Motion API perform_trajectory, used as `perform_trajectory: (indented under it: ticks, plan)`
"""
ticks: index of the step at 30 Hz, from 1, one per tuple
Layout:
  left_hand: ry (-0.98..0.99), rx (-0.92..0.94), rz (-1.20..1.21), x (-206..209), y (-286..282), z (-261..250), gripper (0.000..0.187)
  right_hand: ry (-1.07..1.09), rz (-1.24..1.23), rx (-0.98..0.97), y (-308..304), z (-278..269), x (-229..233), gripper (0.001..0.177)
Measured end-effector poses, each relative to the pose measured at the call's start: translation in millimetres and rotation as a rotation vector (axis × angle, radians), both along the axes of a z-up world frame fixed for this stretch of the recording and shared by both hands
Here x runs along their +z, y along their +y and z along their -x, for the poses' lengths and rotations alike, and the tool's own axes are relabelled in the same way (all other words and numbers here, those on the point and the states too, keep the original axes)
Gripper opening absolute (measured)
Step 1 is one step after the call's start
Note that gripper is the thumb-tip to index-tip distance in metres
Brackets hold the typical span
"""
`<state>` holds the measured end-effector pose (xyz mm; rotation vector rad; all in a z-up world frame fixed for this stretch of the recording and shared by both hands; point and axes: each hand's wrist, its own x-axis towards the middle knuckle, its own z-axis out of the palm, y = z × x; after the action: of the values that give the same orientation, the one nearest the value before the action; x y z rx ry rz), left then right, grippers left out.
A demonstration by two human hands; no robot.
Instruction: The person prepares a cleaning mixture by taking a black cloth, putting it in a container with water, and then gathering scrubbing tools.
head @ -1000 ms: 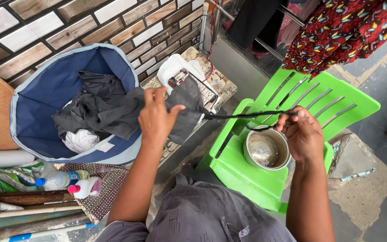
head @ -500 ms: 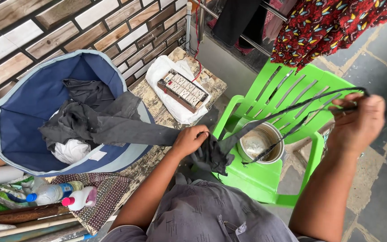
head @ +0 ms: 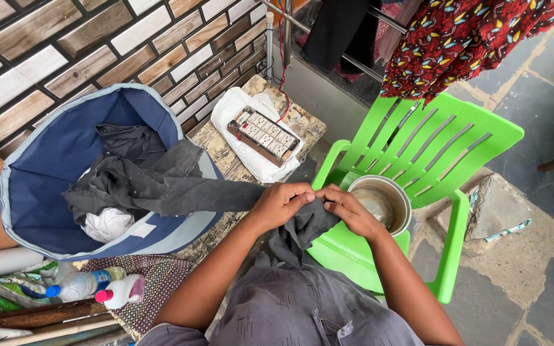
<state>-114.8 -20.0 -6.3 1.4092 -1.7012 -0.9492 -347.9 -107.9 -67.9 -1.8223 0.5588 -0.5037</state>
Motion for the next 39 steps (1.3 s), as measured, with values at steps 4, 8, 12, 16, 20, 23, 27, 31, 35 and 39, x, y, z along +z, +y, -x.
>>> perform_trajectory:
  ticks: [4, 8, 12, 16, 20, 23, 27, 31, 35, 39]
  plan:
    - [-0.211, 0.145, 0.174, 5.9, 5.5, -28.2, 0.018, 0.095, 0.171, -0.092, -8.7, 14.4, -9.6, 0.018]
    - [-0.436, 0.71, 0.322, 5.9, 15.4, -106.6, 0.013, -0.018, 0.195, -0.818, -48.6, 101.0, -17.6, 0.019]
    - [-0.615, 0.866, 0.356, 17.9, 19.9, -119.2, 0.015, 0.322, 0.331, -1.131, -66.7, 138.3, -30.0, 0.03]
    - [-0.534, 0.93, 0.357, 19.5, 10.9, -132.4, 0.015, 0.277, 0.304, -1.267, -95.6, 177.7, -84.8, 0.031]
    - [-0.608, 1.267, 0.585, 8.9, 62.0, -266.4, 0.013, 0.038, 0.11, -1.772, -91.4, 321.5, -133.6, 0.025]
    - [-0.339, 1.273, 0.746, 20.7, 86.3, -322.2, 0.014, -0.141, -0.007, -1.687, -97.9, 375.3, -158.6, 0.026]
    - [-0.229, 0.876, 0.643, 13.2, 19.0, -195.0, 0.031, 0.618, 0.013, -1.068, -111.7, 235.9, -243.6, 0.035]
    - [0.2, 0.594, 0.282, -20.2, -34.7, -62.5, 0.023, 0.123, -0.399, -0.317, -28.3, 9.3, -181.3, 0.034]
    - [0.085, 0.472, 0.051, 13.1, -22.3, -18.9, 0.021, 0.211, -0.255, -0.298, -9.6, -30.5, -135.6, 0.047]
    - [0.258, 0.393, 0.262, -8.1, -23.4, -27.4, 0.022, 0.489, 0.076, -0.131, -26.4, -18.2, -108.1, 0.066]
